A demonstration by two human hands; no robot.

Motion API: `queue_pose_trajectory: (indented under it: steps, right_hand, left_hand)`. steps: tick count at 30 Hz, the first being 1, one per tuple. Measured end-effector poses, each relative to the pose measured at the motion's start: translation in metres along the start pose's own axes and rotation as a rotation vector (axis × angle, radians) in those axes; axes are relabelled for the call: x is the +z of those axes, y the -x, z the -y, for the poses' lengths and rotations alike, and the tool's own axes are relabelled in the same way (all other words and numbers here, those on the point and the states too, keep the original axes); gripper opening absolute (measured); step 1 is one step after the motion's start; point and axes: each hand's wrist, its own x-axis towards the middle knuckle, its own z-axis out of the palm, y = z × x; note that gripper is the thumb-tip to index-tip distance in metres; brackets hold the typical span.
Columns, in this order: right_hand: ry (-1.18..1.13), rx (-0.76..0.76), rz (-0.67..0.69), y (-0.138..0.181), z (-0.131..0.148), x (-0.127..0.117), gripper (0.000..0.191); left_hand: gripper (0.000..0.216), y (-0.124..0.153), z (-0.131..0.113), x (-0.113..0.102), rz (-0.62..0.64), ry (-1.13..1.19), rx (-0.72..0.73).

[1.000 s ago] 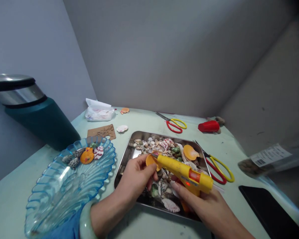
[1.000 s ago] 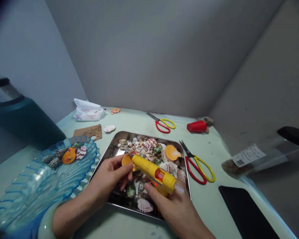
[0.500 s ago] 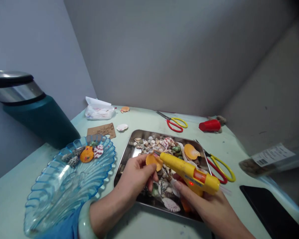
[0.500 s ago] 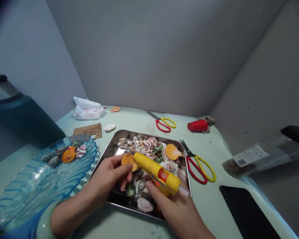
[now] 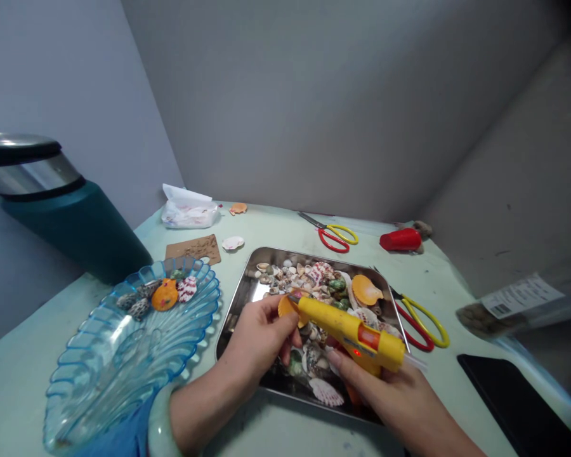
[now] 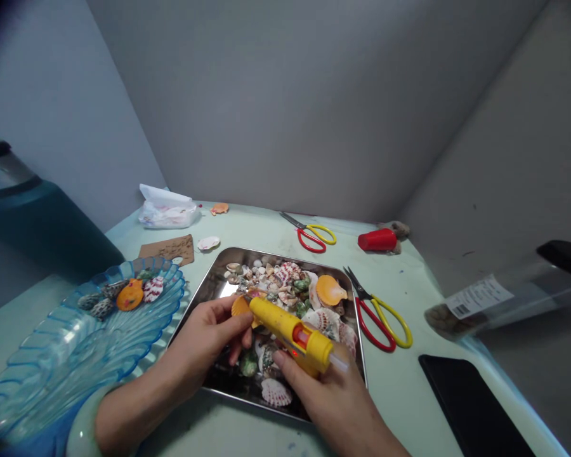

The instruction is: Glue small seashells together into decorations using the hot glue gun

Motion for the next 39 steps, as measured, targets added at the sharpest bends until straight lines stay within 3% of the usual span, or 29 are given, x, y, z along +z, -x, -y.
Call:
queue_pose_trajectory:
  steps: [18, 25, 39]
  right_hand:
    - [-0.017, 0.037, -0.034, 0.001, 0.001, 0.002, 0.025]
    - [0.03, 0.026, -0.148, 0.003, -0.008, 0.003, 0.027]
    - [0.028, 0.04, -0.122, 0.0, -0.007, 0.001, 0.027]
  left_hand:
    - [0.018, -0.001, 0.003, -0.001, 0.019, 0.007, 0.007]
    - [0.02, -0.001, 0.001, 0.0, 0.007, 0.017, -0.016]
    - [0.019, -0.001, 0.001, -0.001, 0.024, 0.019, -0.017]
